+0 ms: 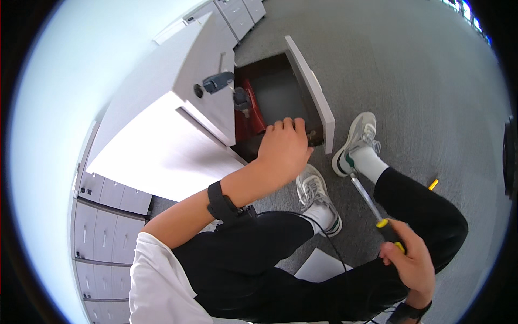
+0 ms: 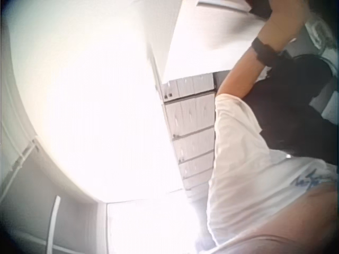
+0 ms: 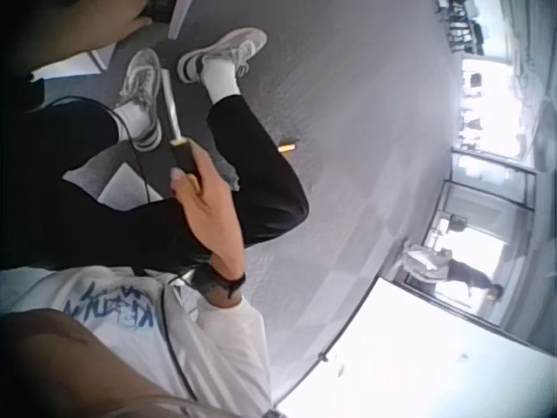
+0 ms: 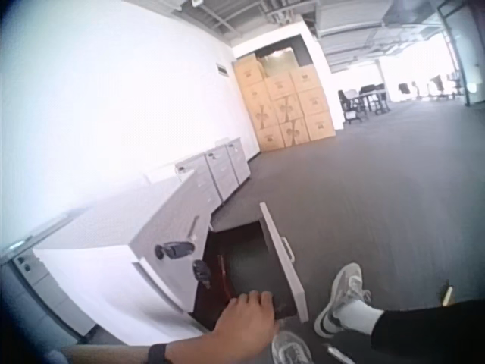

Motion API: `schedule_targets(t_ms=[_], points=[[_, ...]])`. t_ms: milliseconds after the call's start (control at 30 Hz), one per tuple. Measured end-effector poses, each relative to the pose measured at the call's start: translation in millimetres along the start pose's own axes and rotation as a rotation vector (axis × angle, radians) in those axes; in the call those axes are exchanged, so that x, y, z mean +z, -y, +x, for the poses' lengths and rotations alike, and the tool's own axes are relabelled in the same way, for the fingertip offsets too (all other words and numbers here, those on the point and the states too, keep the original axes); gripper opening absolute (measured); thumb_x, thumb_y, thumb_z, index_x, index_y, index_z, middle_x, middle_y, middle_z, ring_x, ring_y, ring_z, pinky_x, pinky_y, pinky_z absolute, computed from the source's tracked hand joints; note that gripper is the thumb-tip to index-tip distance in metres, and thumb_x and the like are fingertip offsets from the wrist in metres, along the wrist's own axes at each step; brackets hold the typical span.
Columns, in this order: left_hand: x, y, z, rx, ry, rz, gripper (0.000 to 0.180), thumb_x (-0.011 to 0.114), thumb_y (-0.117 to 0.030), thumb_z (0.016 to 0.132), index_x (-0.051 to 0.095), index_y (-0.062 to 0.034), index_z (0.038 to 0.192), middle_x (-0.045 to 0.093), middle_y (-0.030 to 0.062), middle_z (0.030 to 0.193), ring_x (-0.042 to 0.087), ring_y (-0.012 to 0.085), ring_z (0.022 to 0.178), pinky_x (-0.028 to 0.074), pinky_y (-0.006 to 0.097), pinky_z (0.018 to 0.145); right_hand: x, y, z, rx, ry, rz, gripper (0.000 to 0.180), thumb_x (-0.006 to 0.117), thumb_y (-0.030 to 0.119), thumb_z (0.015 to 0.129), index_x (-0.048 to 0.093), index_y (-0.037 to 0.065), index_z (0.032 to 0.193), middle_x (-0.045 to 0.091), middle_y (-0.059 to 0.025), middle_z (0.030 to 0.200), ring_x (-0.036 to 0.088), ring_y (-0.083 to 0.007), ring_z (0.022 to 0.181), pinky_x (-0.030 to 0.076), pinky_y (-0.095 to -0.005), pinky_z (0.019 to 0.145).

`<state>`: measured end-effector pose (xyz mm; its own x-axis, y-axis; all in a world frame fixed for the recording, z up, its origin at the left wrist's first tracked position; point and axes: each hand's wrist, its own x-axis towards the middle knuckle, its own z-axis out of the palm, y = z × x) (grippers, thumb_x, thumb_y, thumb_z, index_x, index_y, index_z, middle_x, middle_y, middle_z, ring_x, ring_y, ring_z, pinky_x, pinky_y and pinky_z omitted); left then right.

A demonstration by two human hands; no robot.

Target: The person assembles a white drawer unit by inserting and tightening screws into the drawer front using a screwdriver. They work on multiple screw locations, repositioning the drawer and using both hands to align and secure the components.

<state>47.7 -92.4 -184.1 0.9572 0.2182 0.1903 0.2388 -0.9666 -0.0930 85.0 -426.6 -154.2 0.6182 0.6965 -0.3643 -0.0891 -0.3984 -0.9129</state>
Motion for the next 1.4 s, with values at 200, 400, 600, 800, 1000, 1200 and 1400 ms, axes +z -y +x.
schedule_targets(t_ms=[200,400,600,800,1000,1200,1400], points=[[-39.4,-23.4,-10.8,0.196,-0.041,0.005,0.043,0.073,-0.024,0.085,0.058,0.0019,0.116,0.058,0.0189,0.111,0.059,0.0331,0.109,0.052,0.041,0.089,-36.5,23.7,-29.0,-0.111,-0.258,0.055,0.036,0.064,0.014,0.079,0.050,0.002,0.110,0.059,-0.0075,0.083,0.056,-0.0130,0.072,0.047,-0.0259,0.070],[-48.9,-32.9,12.8,0.515,-0.382,0.218,0.046,0.070,-0.020,0.084,0.059,0.0010,0.124,0.057,0.0153,0.122,0.051,0.0319,0.127,0.040,0.043,0.108,-68.9,78.5,-27.7,-0.263,-0.173,-0.087,0.039,0.060,0.001,0.069,0.046,0.004,0.105,0.060,-0.0112,0.084,0.058,-0.0149,0.067,0.046,-0.0275,0.067],[-33.9,-41.7,25.9,0.428,-0.078,0.397,0.024,0.065,-0.017,0.081,0.077,-0.0031,0.097,0.068,0.0166,0.109,0.060,0.0294,0.112,0.031,0.047,0.114,-103.1,122.0,-44.2,-0.284,-0.256,-0.217,0.038,0.058,0.001,0.068,0.051,0.001,0.105,0.056,-0.0084,0.078,0.058,-0.0151,0.065,0.046,-0.0274,0.065],[-44.5,-34.0,12.7,0.386,-0.060,0.482,0.021,0.062,-0.017,0.083,0.079,-0.0051,0.088,0.070,0.0143,0.088,0.066,0.0270,0.095,0.029,0.049,0.117,-200.9,33.6,-21.2,-0.150,-0.368,-0.236,0.043,0.062,0.004,0.075,0.051,0.003,0.116,0.058,-0.0086,0.077,0.061,-0.0180,0.062,0.049,-0.0301,0.057],[-62.1,-29.1,-1.9,0.368,0.238,0.651,0.025,0.059,-0.020,0.086,0.079,-0.0042,0.092,0.073,0.0166,0.094,0.066,0.0318,0.105,0.014,0.061,0.124,-237.1,-206.9,38.0,0.404,-0.217,-0.566,0.032,0.062,-0.001,0.080,0.050,0.002,0.110,0.062,-0.0128,0.083,0.063,-0.0217,0.068,0.052,-0.0368,0.061],[-72.5,-26.3,-13.4,0.301,0.364,0.822,0.031,0.057,-0.025,0.090,0.078,-0.0064,0.102,0.073,0.0213,0.112,0.061,0.0387,0.122,0.005,0.066,0.123,-194.1,-277.0,55.8,0.718,0.012,-0.339,0.027,0.060,0.000,0.086,0.052,0.000,0.111,0.065,-0.0134,0.084,0.066,-0.0230,0.070,0.055,-0.0377,0.062],[-80.5,-15.2,-31.6,0.290,0.405,0.767,0.031,0.056,-0.025,0.091,0.078,-0.0069,0.103,0.073,0.0211,0.111,0.061,0.0387,0.123,0.002,0.067,0.123,-192.1,-206.2,90.1,0.683,0.133,-0.366,0.022,0.058,0.002,0.091,0.054,-0.002,0.112,0.067,-0.0139,0.085,0.069,-0.0244,0.071,0.058,-0.0386,0.063]])
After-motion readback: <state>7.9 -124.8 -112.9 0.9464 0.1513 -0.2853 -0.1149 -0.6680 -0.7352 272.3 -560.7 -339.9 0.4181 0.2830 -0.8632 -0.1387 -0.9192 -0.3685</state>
